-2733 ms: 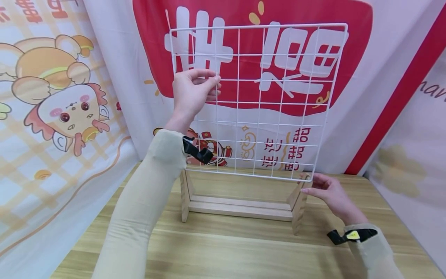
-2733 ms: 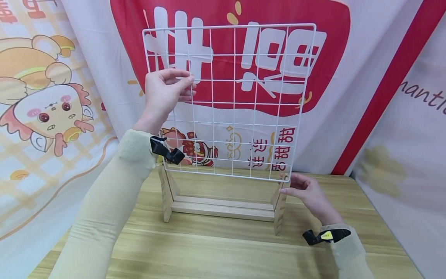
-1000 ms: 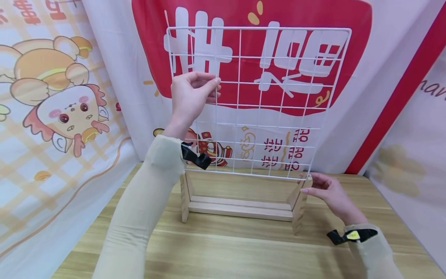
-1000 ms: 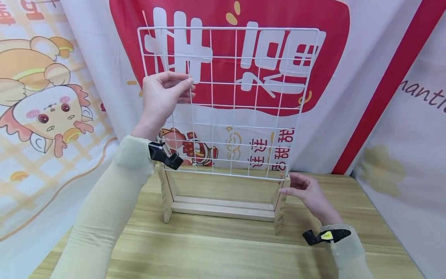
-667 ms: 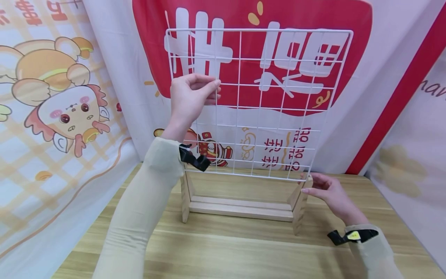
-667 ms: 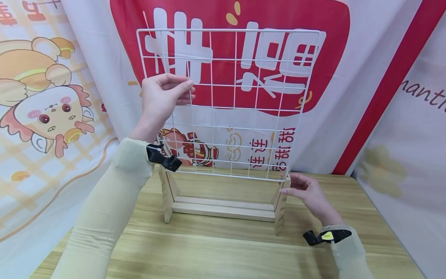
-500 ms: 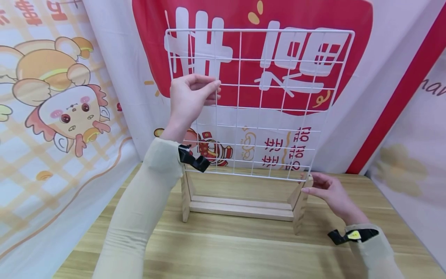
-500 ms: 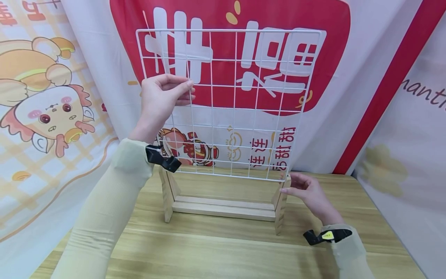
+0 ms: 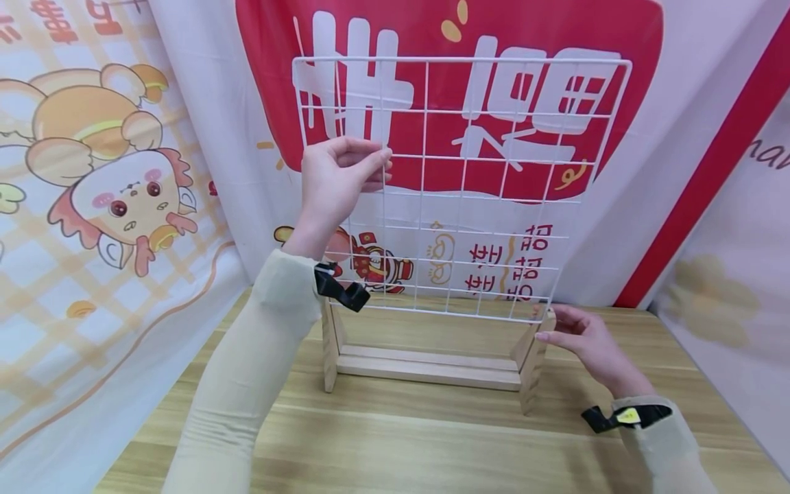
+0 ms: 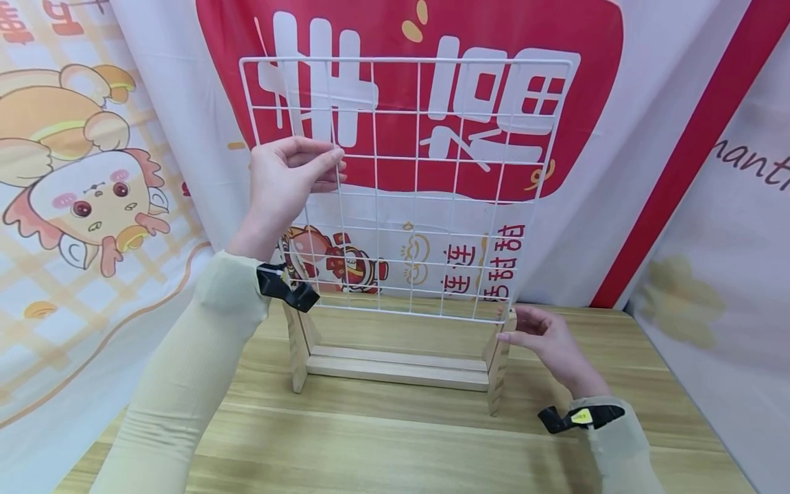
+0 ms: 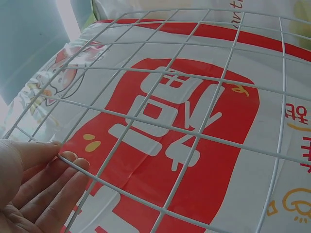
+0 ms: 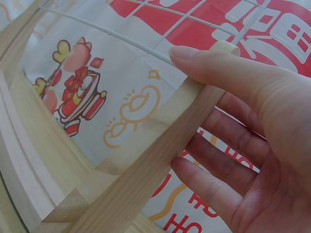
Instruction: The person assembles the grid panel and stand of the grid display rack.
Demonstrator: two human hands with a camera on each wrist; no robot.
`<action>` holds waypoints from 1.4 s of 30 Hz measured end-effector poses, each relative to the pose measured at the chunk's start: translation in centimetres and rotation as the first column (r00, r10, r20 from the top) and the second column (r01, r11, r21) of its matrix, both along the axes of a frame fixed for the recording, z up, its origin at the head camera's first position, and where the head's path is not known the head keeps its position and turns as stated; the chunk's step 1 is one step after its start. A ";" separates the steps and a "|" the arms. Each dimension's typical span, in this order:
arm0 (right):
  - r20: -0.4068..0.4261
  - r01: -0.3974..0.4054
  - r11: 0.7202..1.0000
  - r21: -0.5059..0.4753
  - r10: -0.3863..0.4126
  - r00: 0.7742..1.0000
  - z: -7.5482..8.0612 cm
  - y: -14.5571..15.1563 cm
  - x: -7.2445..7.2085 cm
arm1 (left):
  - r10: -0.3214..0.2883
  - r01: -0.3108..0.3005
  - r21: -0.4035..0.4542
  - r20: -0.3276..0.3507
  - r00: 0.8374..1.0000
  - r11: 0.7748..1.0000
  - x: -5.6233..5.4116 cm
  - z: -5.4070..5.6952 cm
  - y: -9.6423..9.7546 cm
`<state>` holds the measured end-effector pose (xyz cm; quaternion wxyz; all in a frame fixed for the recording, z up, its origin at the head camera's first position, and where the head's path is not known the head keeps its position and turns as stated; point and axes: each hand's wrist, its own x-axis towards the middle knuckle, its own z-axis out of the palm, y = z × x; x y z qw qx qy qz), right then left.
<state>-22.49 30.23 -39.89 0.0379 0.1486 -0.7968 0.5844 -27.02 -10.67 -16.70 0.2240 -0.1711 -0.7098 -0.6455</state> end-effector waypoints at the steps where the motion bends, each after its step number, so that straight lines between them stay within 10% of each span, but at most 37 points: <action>1: 0.001 0.002 1.000 0.003 -0.002 1.000 0.0 0.0 0.0 | 0.000 0.000 0.000 -0.002 1.000 1.000 0.0 -0.1 0.0; 42: 0.027 0.031 0.999 0.036 -0.032 0.999 -0.2 0.0 -0.2 | -0.021 0.025 0.041 -0.107 0.994 0.999 0.9 -2.9 -0.4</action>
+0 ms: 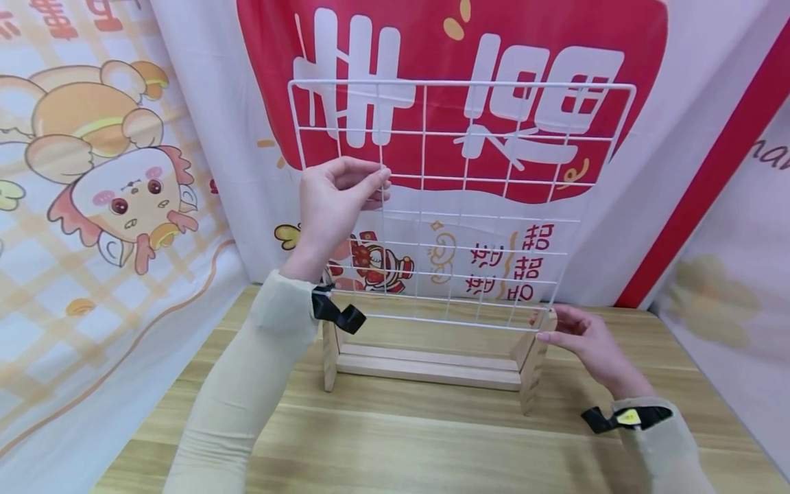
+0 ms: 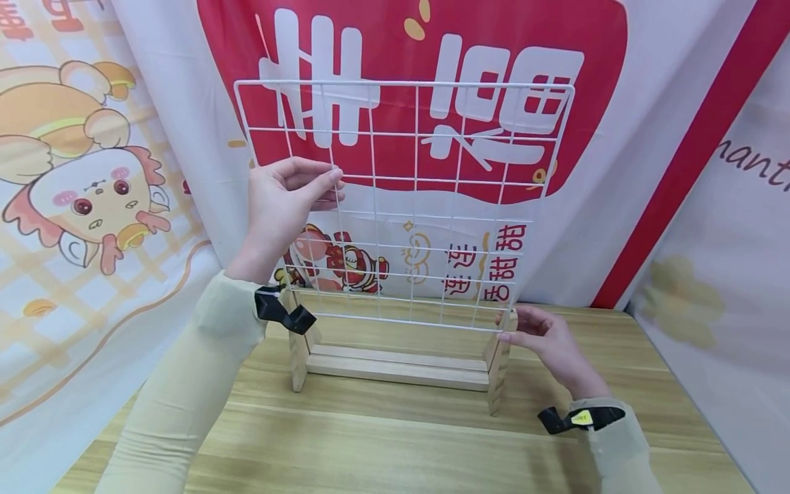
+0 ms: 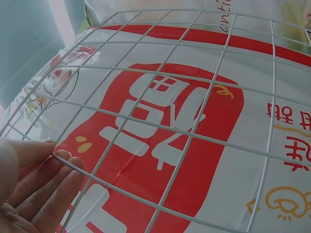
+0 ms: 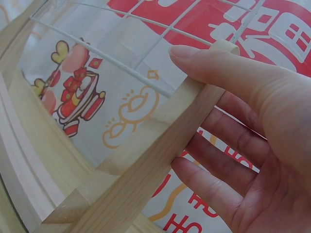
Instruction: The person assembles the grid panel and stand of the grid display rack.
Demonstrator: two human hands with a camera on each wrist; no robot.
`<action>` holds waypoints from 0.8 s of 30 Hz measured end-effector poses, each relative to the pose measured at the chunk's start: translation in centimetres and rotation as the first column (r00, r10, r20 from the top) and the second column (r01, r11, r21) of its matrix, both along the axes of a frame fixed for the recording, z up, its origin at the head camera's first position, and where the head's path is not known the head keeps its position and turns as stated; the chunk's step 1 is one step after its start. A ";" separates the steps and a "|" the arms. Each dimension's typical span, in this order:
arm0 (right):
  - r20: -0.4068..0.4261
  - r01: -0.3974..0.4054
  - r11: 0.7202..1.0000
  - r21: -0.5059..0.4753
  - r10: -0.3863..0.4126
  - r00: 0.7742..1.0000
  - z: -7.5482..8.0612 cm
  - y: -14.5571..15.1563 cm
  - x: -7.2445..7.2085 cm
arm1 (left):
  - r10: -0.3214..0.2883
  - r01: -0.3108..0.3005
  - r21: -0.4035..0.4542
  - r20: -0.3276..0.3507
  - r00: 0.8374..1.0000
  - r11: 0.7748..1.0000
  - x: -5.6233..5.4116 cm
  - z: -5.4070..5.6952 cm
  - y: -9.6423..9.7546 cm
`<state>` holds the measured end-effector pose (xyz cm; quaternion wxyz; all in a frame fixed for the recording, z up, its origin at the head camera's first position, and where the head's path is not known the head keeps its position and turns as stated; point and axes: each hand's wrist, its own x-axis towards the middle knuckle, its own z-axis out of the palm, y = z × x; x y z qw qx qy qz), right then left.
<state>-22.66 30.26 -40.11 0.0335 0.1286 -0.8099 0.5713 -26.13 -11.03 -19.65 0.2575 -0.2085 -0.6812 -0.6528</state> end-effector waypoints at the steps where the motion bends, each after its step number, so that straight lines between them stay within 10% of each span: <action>1: 0.000 0.001 1.000 -0.001 -0.001 1.000 0.0 0.0 0.0 | -0.002 0.002 -0.002 0.000 1.000 1.000 0.0 -0.1 0.0; 24: 0.031 0.032 0.999 0.035 -0.033 0.999 0.3 0.1 0.2 | -0.011 0.011 -0.052 0.003 1.000 0.999 0.3 -2.6 0.2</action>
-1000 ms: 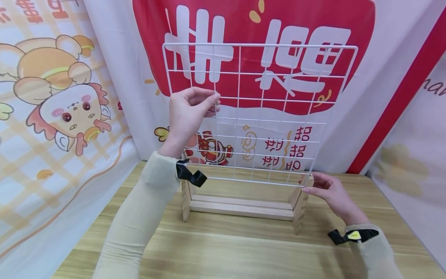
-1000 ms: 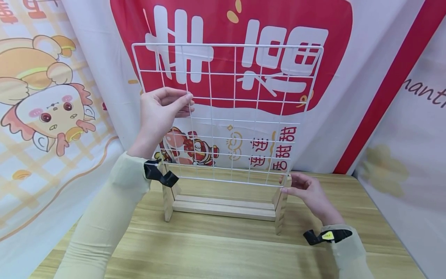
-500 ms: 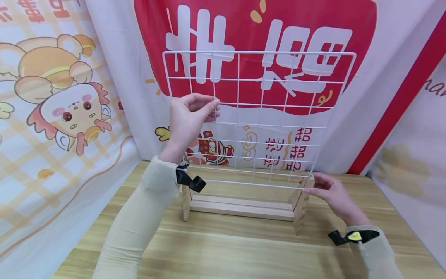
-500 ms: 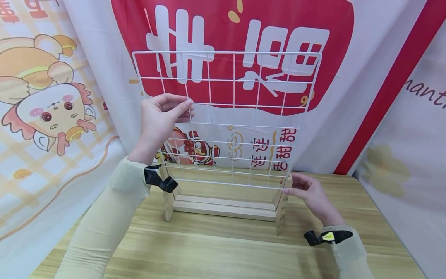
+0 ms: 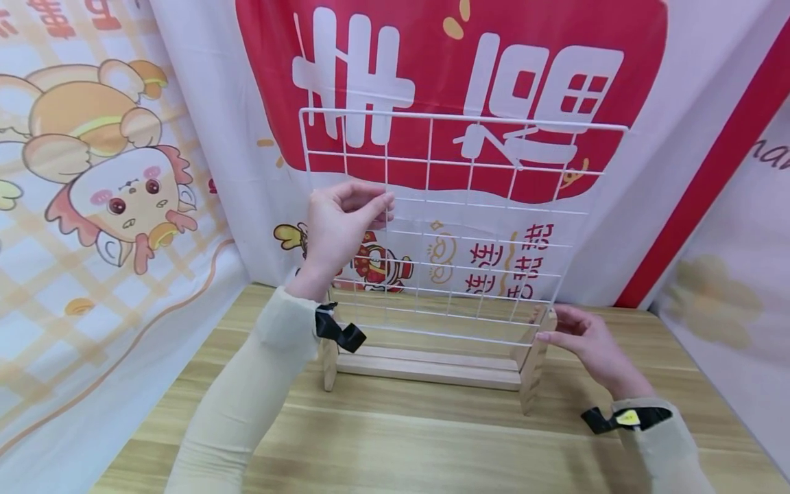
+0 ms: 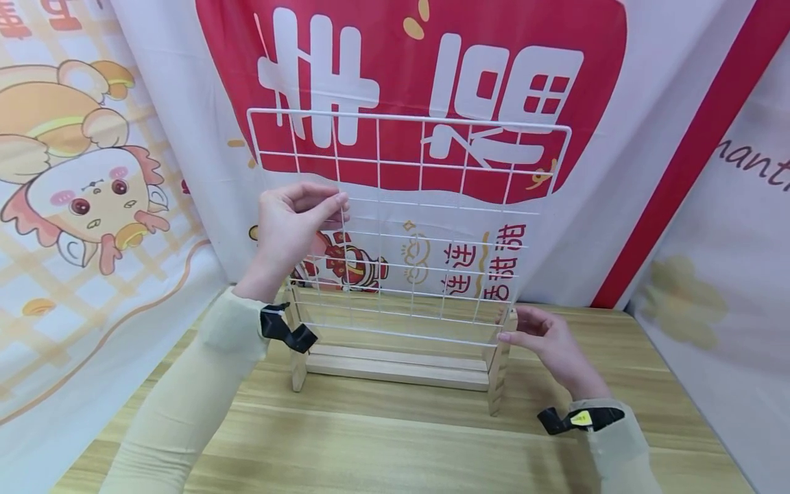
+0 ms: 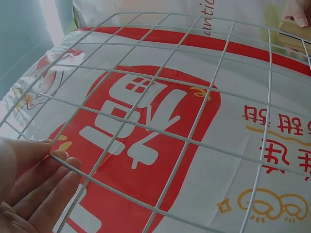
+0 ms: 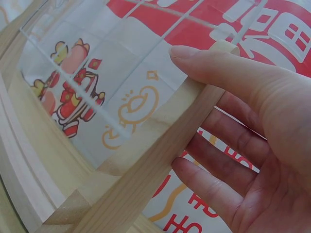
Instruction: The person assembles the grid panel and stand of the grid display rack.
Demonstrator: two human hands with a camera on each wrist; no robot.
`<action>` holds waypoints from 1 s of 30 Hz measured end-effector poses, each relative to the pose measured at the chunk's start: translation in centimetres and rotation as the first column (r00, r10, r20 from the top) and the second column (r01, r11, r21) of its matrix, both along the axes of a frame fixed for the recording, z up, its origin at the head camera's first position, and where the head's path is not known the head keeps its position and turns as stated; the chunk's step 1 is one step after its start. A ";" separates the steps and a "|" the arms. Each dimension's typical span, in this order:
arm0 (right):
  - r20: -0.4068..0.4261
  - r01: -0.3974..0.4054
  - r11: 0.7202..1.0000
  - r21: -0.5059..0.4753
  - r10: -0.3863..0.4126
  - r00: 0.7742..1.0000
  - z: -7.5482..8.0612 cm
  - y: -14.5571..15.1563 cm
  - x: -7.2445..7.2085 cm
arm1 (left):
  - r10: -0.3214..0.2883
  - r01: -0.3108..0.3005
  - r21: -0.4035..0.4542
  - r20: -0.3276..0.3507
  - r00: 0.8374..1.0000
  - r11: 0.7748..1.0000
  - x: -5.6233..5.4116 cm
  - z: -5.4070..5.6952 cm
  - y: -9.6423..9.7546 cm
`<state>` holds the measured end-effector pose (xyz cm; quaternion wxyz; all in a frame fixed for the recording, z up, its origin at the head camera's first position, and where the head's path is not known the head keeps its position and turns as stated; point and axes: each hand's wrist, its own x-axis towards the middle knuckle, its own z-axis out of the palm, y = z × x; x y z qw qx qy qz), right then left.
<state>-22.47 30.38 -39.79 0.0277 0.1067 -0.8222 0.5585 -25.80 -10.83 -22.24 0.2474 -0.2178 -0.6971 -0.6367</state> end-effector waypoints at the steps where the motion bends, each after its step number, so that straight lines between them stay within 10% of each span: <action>1: -0.002 0.001 1.000 0.002 -0.001 1.000 0.0 -0.1 0.0 | 0.001 -0.001 -0.003 0.000 1.000 1.000 0.0 -0.2 0.1; 16: -0.009 0.025 1.000 0.001 -0.025 1.000 1.0 -0.1 0.8 | -0.007 0.007 0.009 0.036 0.999 1.000 0.1 -1.6 0.1; 30: -0.209 0.212 0.967 -0.138 -0.238 0.949 12.5 -2.0 2.0 | -0.009 0.008 0.018 0.058 0.998 1.000 0.4 -2.2 -0.1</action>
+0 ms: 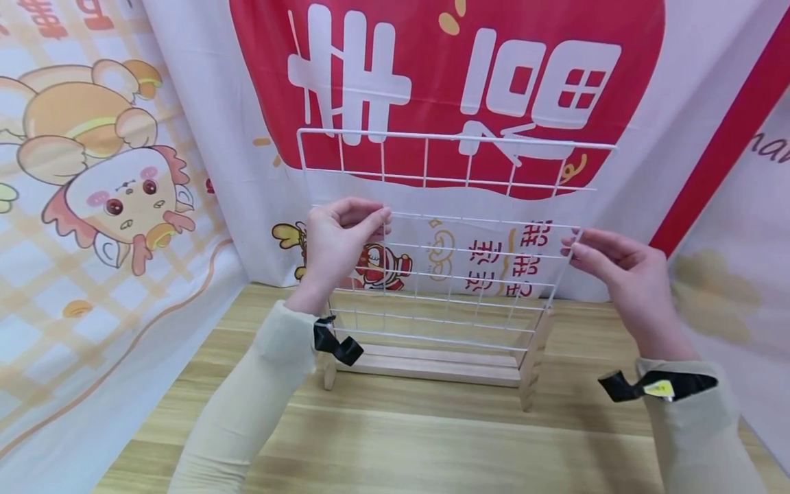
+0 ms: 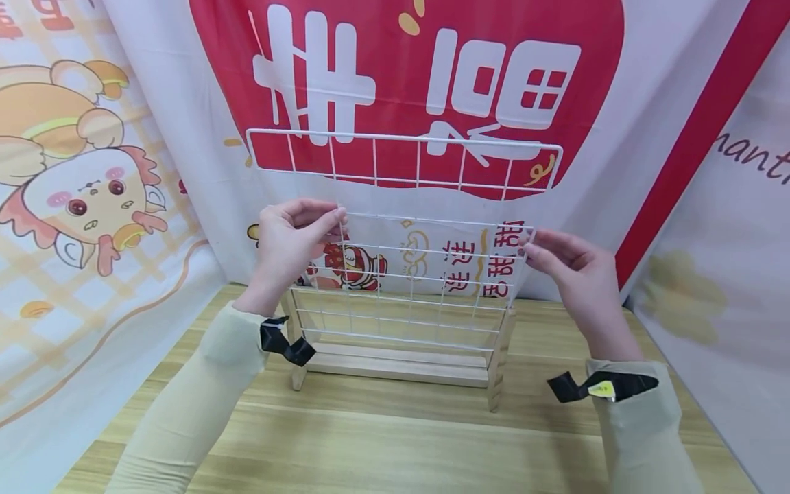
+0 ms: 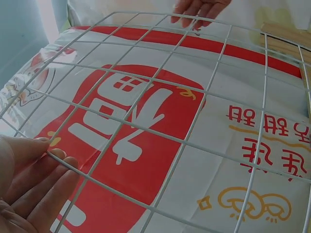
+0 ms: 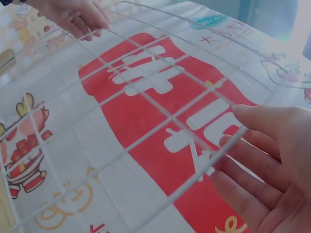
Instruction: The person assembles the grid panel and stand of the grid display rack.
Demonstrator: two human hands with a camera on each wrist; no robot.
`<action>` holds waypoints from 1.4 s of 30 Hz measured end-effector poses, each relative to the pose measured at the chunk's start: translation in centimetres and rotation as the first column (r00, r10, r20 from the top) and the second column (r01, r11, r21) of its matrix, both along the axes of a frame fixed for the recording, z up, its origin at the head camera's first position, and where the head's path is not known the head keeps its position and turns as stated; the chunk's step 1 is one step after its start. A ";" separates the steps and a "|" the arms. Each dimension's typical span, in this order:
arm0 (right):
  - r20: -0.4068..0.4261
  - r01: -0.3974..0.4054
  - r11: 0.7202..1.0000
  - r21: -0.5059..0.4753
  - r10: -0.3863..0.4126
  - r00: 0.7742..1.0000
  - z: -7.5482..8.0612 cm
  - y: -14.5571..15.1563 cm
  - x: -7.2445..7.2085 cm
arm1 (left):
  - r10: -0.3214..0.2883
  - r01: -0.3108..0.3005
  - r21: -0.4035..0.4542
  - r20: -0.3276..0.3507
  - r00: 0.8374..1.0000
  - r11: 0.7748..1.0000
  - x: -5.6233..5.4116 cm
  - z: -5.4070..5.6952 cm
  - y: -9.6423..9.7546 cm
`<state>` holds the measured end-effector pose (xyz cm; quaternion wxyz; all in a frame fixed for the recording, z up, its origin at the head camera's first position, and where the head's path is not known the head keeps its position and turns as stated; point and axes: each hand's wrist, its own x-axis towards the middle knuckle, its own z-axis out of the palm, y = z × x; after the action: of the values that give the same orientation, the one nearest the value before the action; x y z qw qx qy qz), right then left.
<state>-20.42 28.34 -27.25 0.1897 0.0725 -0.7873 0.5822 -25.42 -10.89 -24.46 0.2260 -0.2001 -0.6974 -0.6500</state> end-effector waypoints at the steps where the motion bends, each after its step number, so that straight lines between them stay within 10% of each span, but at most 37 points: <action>1: -0.018 -0.006 1.000 -0.008 0.006 1.000 0.3 -0.1 -0.1 | -0.002 0.002 -0.002 0.003 1.000 1.000 0.0 -0.1 0.0; 14: -0.122 0.050 0.999 0.005 -0.049 0.991 1.0 -0.8 -0.8 | -0.001 0.001 -0.060 0.002 1.000 0.998 0.2 -0.5 -0.5; 24: -0.136 0.093 0.995 0.030 -0.089 0.987 0.9 -1.0 -0.7 | 0.163 -0.165 -0.011 -0.131 0.978 0.986 1.3 -2.3 -4.5; 30: -0.152 0.094 0.995 0.038 -0.087 0.984 0.9 -1.0 -0.6 | 0.265 -0.255 0.163 -0.041 0.963 0.953 1.6 -1.9 -7.4; 42: -0.159 0.040 0.999 -0.028 -0.044 0.986 0.8 -1.2 -0.5 | 0.259 -0.263 0.058 0.061 0.964 0.963 0.1 -1.6 -8.0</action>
<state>-20.92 27.17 -26.45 0.2651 0.0999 -0.7638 0.5800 -25.35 -18.92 -26.02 0.2977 -0.0819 -0.7018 -0.6420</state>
